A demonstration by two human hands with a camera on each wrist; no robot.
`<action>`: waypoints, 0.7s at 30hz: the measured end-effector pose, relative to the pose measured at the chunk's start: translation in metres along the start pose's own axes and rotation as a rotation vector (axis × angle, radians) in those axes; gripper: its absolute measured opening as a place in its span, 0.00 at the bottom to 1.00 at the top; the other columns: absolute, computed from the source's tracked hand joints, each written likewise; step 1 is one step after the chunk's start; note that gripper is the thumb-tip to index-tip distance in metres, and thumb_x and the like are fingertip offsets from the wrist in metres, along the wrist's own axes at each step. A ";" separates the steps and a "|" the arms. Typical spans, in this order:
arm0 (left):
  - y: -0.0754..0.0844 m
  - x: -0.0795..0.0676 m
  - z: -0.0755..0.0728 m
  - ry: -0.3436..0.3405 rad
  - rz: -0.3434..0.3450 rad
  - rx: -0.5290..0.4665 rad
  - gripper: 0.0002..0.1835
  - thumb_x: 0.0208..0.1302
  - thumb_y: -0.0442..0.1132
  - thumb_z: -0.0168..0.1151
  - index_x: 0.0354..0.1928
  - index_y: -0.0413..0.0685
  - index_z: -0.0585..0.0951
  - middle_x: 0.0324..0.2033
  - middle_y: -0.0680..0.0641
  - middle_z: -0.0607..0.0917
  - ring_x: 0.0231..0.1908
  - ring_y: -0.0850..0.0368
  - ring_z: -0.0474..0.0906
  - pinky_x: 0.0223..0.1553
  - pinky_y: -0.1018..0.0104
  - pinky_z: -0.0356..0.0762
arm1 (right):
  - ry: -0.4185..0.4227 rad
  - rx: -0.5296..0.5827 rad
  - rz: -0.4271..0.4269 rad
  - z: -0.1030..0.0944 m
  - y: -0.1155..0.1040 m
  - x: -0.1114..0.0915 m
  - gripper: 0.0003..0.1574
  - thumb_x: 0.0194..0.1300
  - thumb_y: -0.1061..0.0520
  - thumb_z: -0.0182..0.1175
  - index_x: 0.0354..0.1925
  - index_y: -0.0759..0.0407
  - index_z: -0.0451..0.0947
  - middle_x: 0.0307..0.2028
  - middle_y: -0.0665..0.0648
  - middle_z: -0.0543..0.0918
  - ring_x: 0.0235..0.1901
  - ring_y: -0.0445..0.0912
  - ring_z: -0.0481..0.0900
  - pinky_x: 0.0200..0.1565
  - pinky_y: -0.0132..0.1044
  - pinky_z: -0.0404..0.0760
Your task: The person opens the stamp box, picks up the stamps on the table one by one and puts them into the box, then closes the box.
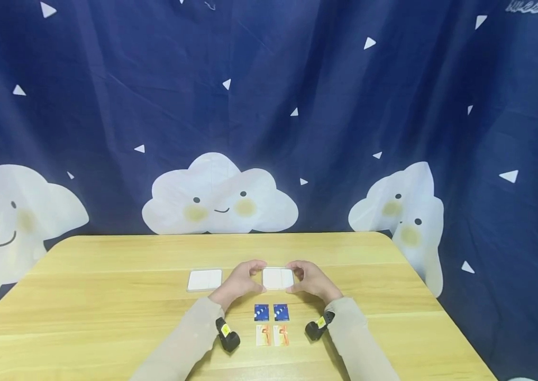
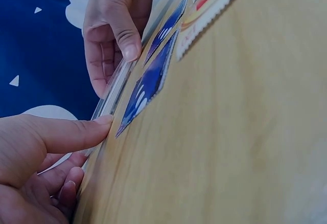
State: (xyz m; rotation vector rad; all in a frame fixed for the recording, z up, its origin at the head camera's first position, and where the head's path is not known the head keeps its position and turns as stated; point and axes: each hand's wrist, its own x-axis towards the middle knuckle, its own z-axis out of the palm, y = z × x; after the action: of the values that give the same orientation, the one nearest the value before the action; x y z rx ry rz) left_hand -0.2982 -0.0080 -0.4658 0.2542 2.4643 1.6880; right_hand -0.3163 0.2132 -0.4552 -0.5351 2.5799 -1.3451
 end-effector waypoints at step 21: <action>0.001 -0.001 -0.002 -0.011 0.007 0.008 0.35 0.39 0.25 0.72 0.56 0.44 0.76 0.53 0.47 0.79 0.53 0.46 0.70 0.58 0.48 0.66 | -0.065 -0.076 -0.056 -0.003 -0.004 0.000 0.30 0.47 0.61 0.73 0.49 0.66 0.76 0.39 0.56 0.81 0.38 0.48 0.73 0.46 0.43 0.72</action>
State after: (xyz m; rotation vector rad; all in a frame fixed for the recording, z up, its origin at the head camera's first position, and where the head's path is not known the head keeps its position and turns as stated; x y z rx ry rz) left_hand -0.2973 -0.0098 -0.4644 0.2724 2.4656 1.6749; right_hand -0.3168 0.2136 -0.4505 -0.6574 2.5900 -1.2291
